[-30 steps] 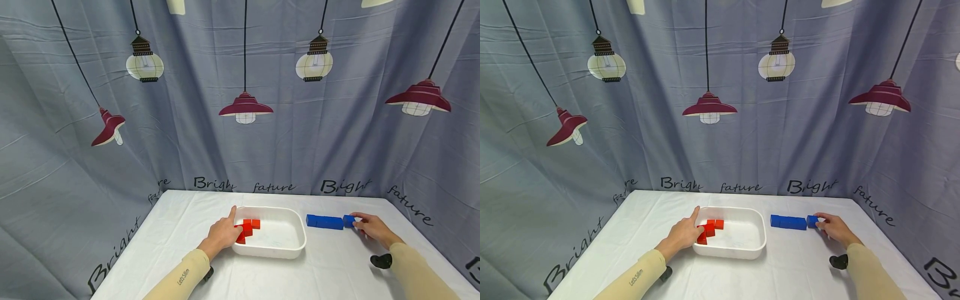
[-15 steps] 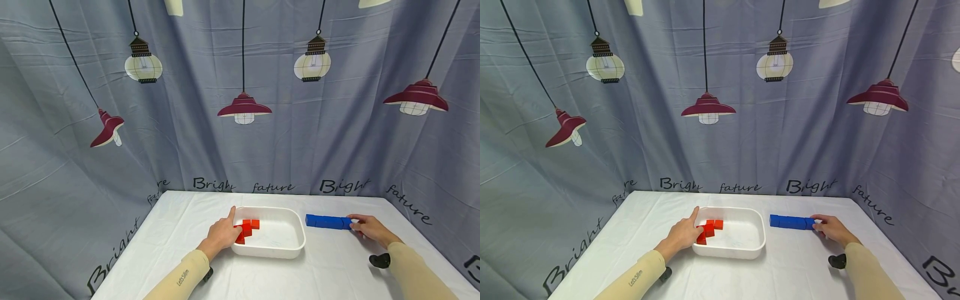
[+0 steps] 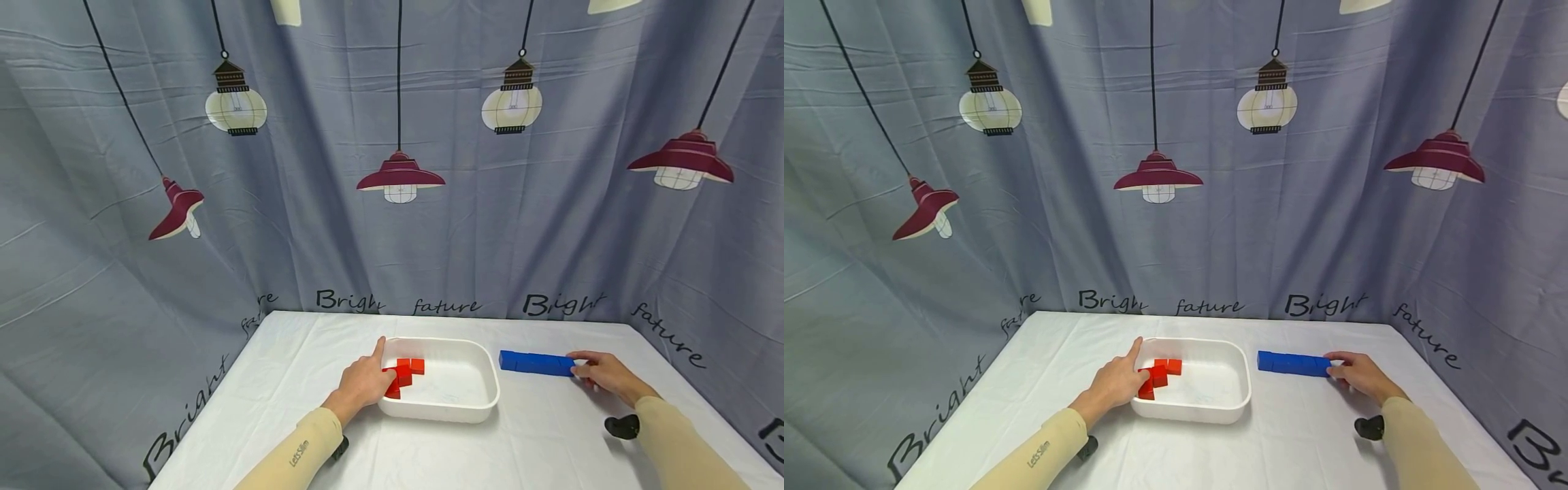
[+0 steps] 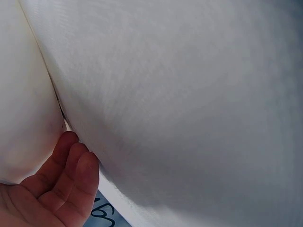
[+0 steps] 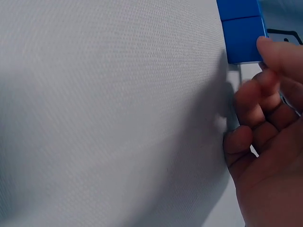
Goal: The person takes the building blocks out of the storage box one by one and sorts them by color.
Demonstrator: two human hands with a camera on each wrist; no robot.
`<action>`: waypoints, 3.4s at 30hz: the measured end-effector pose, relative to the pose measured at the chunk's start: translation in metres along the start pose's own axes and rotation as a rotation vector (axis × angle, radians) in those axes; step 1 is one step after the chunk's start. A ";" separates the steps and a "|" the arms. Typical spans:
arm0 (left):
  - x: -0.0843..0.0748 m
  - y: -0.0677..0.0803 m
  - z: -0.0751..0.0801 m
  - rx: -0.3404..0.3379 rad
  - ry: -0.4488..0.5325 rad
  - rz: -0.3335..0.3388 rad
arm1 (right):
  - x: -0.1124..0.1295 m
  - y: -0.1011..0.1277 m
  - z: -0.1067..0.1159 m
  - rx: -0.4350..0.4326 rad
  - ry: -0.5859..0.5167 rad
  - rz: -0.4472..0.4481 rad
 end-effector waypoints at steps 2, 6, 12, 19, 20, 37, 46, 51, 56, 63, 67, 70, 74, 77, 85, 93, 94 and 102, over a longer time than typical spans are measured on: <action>0.000 0.000 0.000 0.002 0.002 0.002 | 0.001 0.001 0.001 -0.004 -0.009 -0.016; 0.000 0.000 0.000 0.000 0.002 0.002 | 0.004 0.003 0.003 -0.018 -0.002 -0.028; 0.000 0.000 -0.001 -0.001 0.001 0.001 | 0.010 0.002 0.004 -0.049 0.026 -0.004; 0.000 0.000 0.000 0.005 0.003 0.010 | 0.030 -0.004 0.003 -0.074 0.074 0.065; -0.001 0.000 0.000 0.006 0.004 0.010 | 0.035 -0.005 0.004 -0.073 0.079 0.069; 0.001 -0.001 0.000 0.009 0.004 0.005 | 0.118 -0.008 -0.005 -0.028 0.044 0.246; 0.000 -0.001 0.001 0.008 0.004 0.005 | 0.153 -0.010 -0.015 0.008 0.030 0.315; 0.000 -0.001 0.001 0.007 0.005 0.005 | 0.167 -0.012 -0.022 0.040 0.020 0.349; 0.000 0.000 0.001 0.006 0.008 0.004 | 0.181 -0.013 -0.028 0.071 0.013 0.366; -0.001 0.000 0.001 0.002 0.003 0.007 | 0.203 -0.013 -0.036 0.104 0.031 0.399; -0.001 0.000 0.001 0.005 0.005 0.006 | 0.214 -0.014 -0.040 0.130 0.044 0.433; -0.001 0.000 0.001 0.005 0.003 0.005 | 0.222 -0.015 -0.044 0.151 0.042 0.458; 0.000 -0.001 0.001 0.005 0.001 0.009 | 0.231 -0.016 -0.051 0.180 0.027 0.484; 0.000 -0.001 0.001 0.006 0.002 0.012 | 0.236 -0.016 -0.056 0.196 0.024 0.499; -0.001 -0.001 0.000 0.003 -0.002 0.018 | 0.248 -0.022 -0.071 0.234 0.061 0.537; -0.001 -0.001 0.001 0.006 -0.003 0.024 | 0.256 -0.027 -0.083 0.294 0.061 0.523; -0.001 -0.001 0.000 0.007 -0.001 0.026 | 0.258 -0.028 -0.084 0.297 0.062 0.518; 0.000 -0.002 0.000 0.010 -0.003 0.045 | 0.263 -0.033 -0.096 0.333 0.037 0.510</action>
Point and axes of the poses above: each hand's wrist, its own y-axis away from the middle knuckle, its own z-axis out of the back of the hand, x = y × z, the point moved 1 cm from there along -y, towards the middle knuckle, and after that the axes turned 14 degrees about y, right-handed, at the moved point
